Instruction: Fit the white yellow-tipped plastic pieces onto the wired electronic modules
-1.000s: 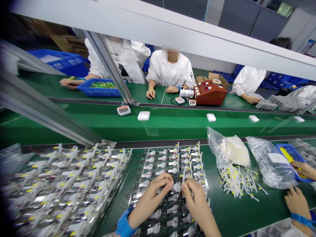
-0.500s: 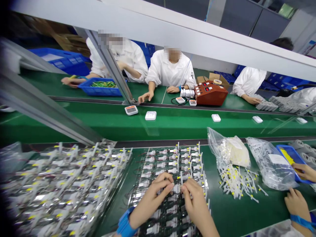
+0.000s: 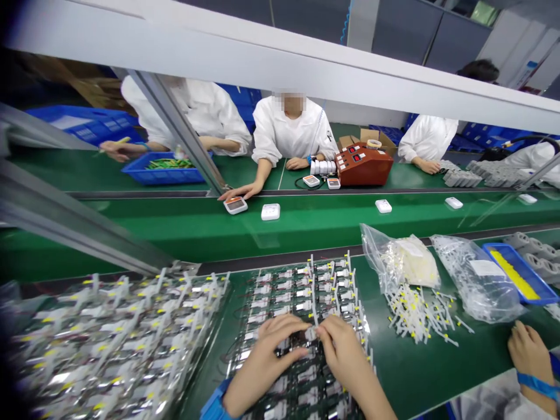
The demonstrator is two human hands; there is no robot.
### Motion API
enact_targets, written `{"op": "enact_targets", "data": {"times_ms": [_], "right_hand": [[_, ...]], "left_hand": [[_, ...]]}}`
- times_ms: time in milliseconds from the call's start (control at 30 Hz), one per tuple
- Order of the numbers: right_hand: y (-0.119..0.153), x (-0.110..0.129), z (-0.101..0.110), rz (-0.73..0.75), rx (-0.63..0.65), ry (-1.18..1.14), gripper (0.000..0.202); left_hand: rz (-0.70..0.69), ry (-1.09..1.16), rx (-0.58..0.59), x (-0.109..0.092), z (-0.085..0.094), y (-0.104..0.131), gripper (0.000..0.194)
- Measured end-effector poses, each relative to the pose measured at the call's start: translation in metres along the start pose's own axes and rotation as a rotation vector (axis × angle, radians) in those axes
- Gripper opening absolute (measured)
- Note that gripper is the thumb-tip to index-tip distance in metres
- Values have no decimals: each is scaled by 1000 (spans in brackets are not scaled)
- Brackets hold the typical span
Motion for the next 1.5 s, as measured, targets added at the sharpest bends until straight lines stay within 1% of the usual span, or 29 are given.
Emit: {"op": "enact_targets", "data": {"times_ms": [100,200,267,367,500,633,767,967,1200,1400,1500], "right_hand": [[0,-2,-5,-22,6,36,27],[0,-4,-5,-26,-16,25,28],[1,-5,-1,-20,-48,-4,26],[2,-8,8,-17,-116,-39,21],[7,-13,15,-27,-142,-40,19],[13,-17,17,-33,-145,-18,21],[19,-19,21,-44,-148,-9,22],[25,-21,26,-29,-166,0,23],[29,-24,25,-15,-161,-7,24],[33,-25,28,-34,-152,-14,23],[35,-24,30,-30,-163,-10,23]], "left_hand": [[-6,-100,-66,4,-8,0,18],[-48,-186,-102,9,-9,1,11],[-80,-246,-126,14,-8,1,10],[-75,-364,-197,21,-7,-2,9],[-69,-476,-231,24,-17,-7,14],[-88,-480,-235,25,-25,-9,18],[-126,-453,-226,26,-24,-10,20],[-146,-449,-258,21,-24,-13,19],[-126,-565,-246,16,-33,-9,34],[-110,-546,-245,14,-30,-10,22],[-118,-529,-235,13,-28,-11,20]]}}
Point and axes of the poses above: each hand's wrist, its own y-axis away from the middle knuckle, its own z-axis out of the back of the hand, x = y × z, the point moved 2 cm from there along -y, towards the middle knuckle, and after that the axes turned 8 degrees about -y, right-handed, at the moved point
